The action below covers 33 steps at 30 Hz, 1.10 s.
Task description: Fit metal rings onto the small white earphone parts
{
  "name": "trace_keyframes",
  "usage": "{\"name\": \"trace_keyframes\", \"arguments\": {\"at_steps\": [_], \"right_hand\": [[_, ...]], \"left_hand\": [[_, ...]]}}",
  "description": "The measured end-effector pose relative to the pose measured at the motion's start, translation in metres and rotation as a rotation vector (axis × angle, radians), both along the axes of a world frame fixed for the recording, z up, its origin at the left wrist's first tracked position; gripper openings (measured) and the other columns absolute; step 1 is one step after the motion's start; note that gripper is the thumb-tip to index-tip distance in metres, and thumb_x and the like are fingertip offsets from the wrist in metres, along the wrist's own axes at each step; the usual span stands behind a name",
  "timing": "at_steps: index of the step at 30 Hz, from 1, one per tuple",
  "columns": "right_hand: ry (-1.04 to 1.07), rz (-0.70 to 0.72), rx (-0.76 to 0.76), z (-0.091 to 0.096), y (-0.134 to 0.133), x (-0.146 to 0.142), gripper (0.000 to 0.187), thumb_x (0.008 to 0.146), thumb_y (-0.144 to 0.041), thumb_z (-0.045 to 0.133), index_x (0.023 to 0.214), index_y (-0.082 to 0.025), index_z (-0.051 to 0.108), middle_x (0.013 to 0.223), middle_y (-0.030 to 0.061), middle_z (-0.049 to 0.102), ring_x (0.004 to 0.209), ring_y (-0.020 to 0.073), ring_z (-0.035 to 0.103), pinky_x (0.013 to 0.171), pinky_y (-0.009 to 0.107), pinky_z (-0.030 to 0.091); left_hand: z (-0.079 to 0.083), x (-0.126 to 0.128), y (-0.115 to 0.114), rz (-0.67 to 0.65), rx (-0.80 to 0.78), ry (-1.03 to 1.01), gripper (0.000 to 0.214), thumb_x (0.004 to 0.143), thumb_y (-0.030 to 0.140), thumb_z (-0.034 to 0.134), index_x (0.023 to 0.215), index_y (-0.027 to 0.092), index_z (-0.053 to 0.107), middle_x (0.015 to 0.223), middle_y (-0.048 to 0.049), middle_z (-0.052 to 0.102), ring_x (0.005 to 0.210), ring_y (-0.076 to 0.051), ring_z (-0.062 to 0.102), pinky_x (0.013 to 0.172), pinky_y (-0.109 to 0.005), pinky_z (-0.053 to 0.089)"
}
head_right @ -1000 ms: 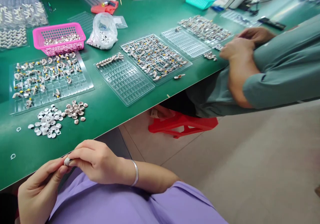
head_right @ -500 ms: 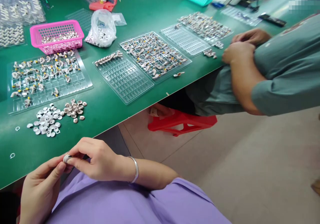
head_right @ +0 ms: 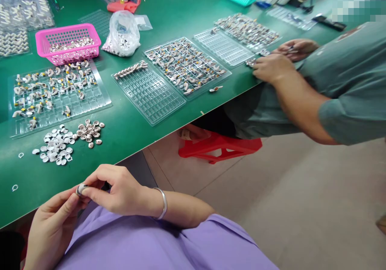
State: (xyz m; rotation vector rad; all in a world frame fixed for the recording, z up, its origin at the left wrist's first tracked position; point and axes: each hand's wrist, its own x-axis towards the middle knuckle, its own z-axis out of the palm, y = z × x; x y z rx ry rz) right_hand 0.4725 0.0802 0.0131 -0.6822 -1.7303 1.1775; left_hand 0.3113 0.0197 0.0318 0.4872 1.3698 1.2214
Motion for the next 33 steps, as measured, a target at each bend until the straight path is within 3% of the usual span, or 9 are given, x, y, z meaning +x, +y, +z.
{"name": "trace_keyframes", "arguments": {"at_steps": [8,16,24,30,33], "right_hand": [[-0.028,-0.056,0.145,-0.002,-0.003,-0.002,0.009,0.095,-0.021,0.062,0.092,-0.015,0.067,0.082,0.0062,0.074,0.076,0.0135,0.068,0.072,0.024,0.058],[-0.011,-0.025,0.132,-0.004,-0.003,-0.001,0.008,0.095,-0.021,0.063,0.092,-0.014,0.067,0.082,0.0065,0.074,0.075,0.0138,0.067,0.071,0.025,0.058],[0.046,0.015,0.089,-0.005,-0.001,-0.002,0.008,0.092,-0.019,0.067,0.090,-0.011,0.069,0.080,0.0082,0.074,0.073,0.0137,0.067,0.069,0.024,0.057],[0.062,0.014,0.014,-0.005,-0.003,-0.002,0.007,0.091,-0.019,0.068,0.088,-0.013,0.069,0.080,0.0062,0.073,0.072,0.0125,0.067,0.069,0.023,0.057],[0.036,0.020,0.078,-0.005,-0.003,-0.001,0.008,0.093,-0.020,0.066,0.090,-0.013,0.068,0.080,0.0067,0.072,0.073,0.0132,0.067,0.069,0.023,0.058]], "left_hand": [[-0.003,0.000,-0.003,0.045,-0.011,0.042,0.033,0.051,0.039,0.097,0.075,0.022,0.083,0.077,-0.0072,0.081,0.063,-0.017,0.074,0.064,-0.022,0.064],[-0.018,-0.013,-0.016,-0.022,0.053,0.334,0.036,0.064,0.044,0.090,0.089,0.019,0.083,0.091,-0.0096,0.081,0.076,-0.024,0.076,0.072,-0.033,0.066],[-0.014,-0.012,-0.018,-0.068,0.185,0.502,0.020,0.072,0.037,0.086,0.089,0.027,0.083,0.090,-0.0030,0.082,0.076,-0.017,0.077,0.072,-0.019,0.062],[-0.007,-0.009,-0.016,-0.077,0.270,0.646,0.013,0.075,0.034,0.084,0.087,0.029,0.083,0.087,-0.0011,0.082,0.075,-0.016,0.077,0.071,-0.017,0.062],[-0.004,-0.011,-0.017,-0.118,0.293,0.665,0.012,0.077,0.032,0.082,0.088,0.029,0.082,0.088,-0.0010,0.082,0.077,-0.017,0.078,0.072,-0.018,0.062]]}}
